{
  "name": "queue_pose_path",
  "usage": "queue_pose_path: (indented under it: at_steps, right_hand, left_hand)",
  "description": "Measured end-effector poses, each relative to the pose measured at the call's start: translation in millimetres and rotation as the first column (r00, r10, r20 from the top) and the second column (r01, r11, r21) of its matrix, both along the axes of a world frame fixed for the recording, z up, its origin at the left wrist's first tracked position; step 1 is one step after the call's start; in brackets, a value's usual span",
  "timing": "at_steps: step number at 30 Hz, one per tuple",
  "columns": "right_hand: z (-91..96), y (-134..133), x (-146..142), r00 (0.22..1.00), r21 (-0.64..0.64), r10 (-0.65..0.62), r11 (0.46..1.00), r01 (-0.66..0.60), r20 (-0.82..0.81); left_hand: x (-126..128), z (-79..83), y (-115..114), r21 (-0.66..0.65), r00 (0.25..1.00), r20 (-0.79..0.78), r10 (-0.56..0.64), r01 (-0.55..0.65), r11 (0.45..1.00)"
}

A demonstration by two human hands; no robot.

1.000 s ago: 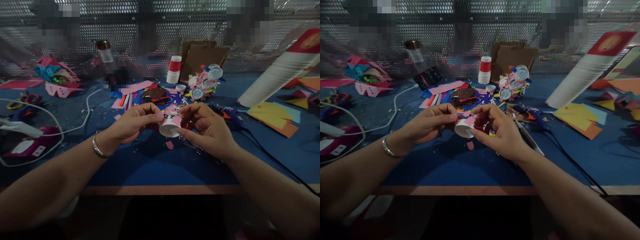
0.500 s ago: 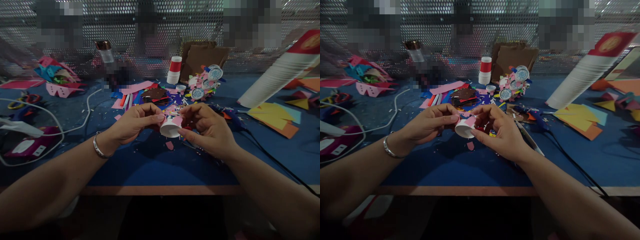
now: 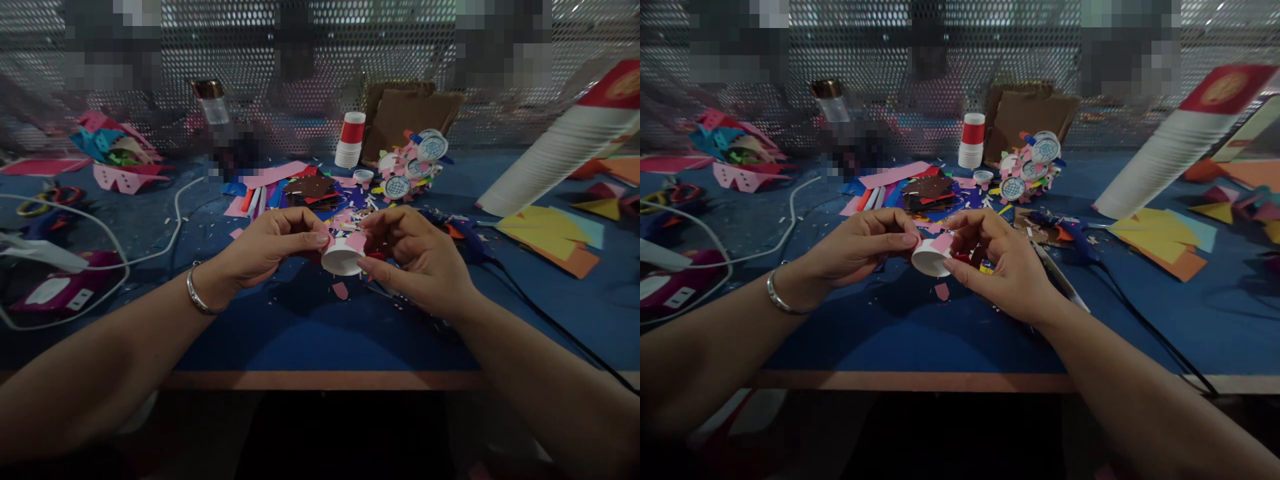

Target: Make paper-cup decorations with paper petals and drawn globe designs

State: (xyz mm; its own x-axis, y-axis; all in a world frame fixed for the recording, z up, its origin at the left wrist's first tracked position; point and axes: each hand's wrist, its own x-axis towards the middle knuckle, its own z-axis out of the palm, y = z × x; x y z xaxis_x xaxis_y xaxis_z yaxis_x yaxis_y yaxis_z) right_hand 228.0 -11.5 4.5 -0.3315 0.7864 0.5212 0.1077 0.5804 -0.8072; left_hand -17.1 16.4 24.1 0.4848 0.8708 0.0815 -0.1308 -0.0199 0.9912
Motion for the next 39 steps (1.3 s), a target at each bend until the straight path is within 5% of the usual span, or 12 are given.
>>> queue_pose_path:
  at_steps: [19,32,39]
  right_hand:
    - [2.2,-1.5,-0.5,1.0,-0.054,-0.012,0.998,0.012,-0.009]
    - [1.3,-1.4,0.6,1.0,-0.048,0.009,0.999,-0.009,-0.007]
    - [-1.8,-0.3,1.2,1.0,-0.067,0.017,0.998,-0.016,0.025]
  left_hand:
    - [-1.9,0.3,2.1,-0.115,1.0,0.009,-0.007,0.008,0.993]
    - [-6.1,5.2,4.2,-0.039,0.999,-0.027,-0.042,0.041,0.998]
    - [-2.3,-0.2,5.6,0.03,0.997,-0.054,0.05,-0.048,0.998]
